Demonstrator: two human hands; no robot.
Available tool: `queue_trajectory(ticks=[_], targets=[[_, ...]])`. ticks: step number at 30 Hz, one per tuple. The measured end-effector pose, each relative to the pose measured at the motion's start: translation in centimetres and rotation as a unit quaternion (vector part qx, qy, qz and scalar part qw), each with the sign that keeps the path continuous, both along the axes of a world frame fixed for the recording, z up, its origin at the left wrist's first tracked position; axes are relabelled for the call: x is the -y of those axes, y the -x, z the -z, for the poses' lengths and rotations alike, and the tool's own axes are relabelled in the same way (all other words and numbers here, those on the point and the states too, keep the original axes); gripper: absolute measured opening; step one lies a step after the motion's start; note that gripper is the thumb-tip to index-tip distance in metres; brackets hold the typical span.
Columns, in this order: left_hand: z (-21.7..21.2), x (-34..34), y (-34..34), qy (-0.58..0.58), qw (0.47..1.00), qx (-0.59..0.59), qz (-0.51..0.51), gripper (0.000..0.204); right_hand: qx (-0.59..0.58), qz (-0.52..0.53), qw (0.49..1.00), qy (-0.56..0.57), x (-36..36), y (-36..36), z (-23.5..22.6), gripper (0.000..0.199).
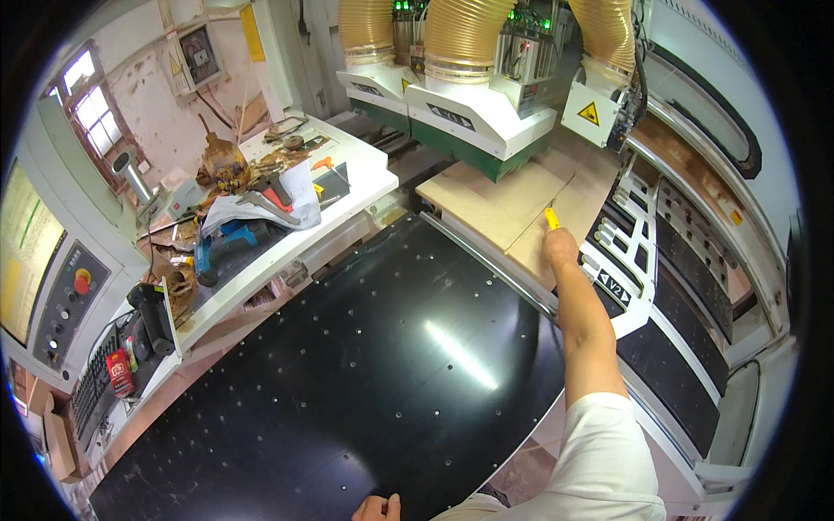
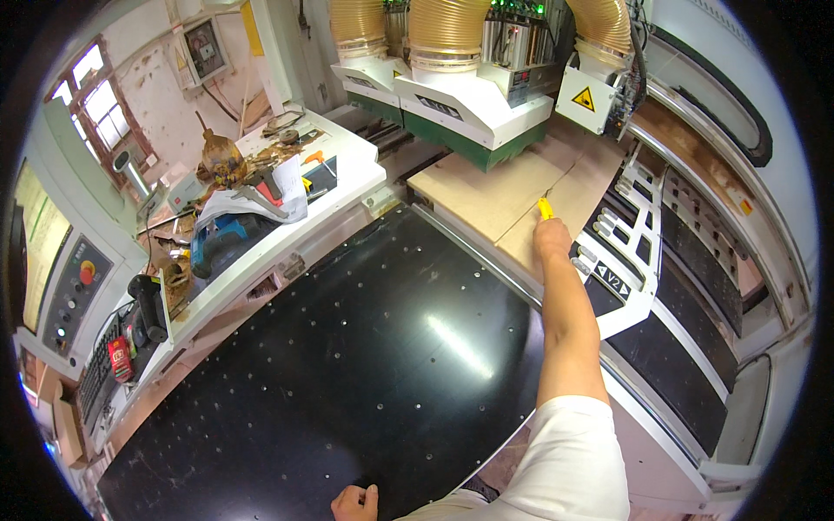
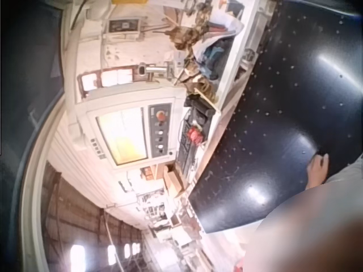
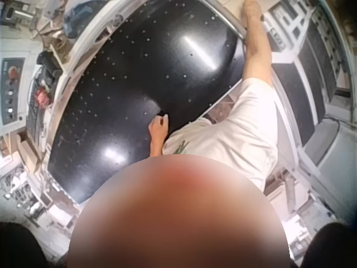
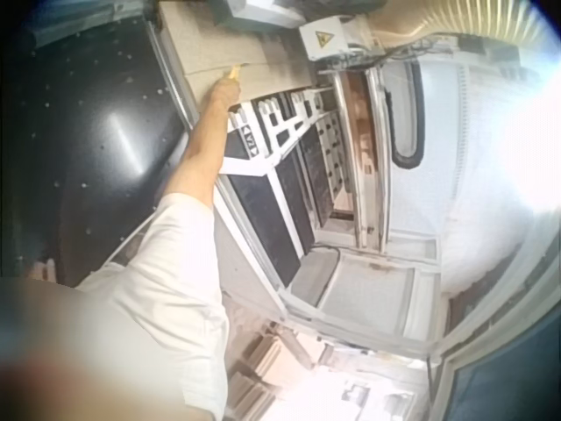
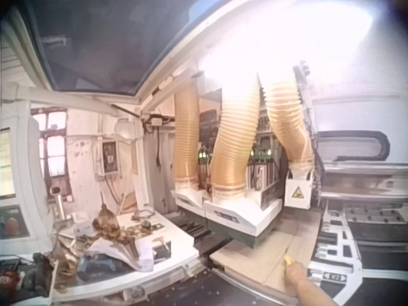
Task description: The person repeatedly picks up large rectangular wood panels from a stack, places them on a CNC machine table, and uses a yellow air gun to blow dust off the table surface. The person then removes the panels and returns them to the stack, repeating the cycle.
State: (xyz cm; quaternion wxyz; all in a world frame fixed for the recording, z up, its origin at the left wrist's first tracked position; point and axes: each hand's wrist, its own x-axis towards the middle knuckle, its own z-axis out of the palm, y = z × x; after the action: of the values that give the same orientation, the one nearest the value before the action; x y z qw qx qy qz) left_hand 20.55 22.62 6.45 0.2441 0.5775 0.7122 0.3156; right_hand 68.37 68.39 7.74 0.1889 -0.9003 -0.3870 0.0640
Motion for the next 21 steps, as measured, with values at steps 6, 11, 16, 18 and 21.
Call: queue_trajectory(ticks=[6, 11, 16, 18, 21], targets=[[-1.7, -0.6, -0.6, -0.023, 1.0, -0.011, -0.009, 0.027, 0.081, 0.031, 0.995, -0.047, -0.1, 0.6, 1.6, 0.051], [-3.4, -2.0, -1.3, -0.062, 0.998, -0.016, 0.011, 0.025, 0.086, -0.004, 0.996, -0.034, -0.9, 0.4, 1.7, 0.053], [-4.5, -2.8, -1.9, -0.058, 0.998, -0.023, 0.027, 0.023, 0.067, 0.011, 0.997, -0.036, -1.3, 0.0, 1.3, 0.053], [-4.8, -2.9, -2.1, -0.052, 0.998, -0.029, 0.031, 0.023, 0.081, 0.005, 0.996, -0.031, -1.3, -0.4, 1.4, 0.053], [-5.0, -2.9, -2.2, -0.053, 0.997, -0.044, 0.036, 0.022, 0.087, -0.004, 0.996, -0.028, -1.4, -1.0, 1.8, 0.053]])
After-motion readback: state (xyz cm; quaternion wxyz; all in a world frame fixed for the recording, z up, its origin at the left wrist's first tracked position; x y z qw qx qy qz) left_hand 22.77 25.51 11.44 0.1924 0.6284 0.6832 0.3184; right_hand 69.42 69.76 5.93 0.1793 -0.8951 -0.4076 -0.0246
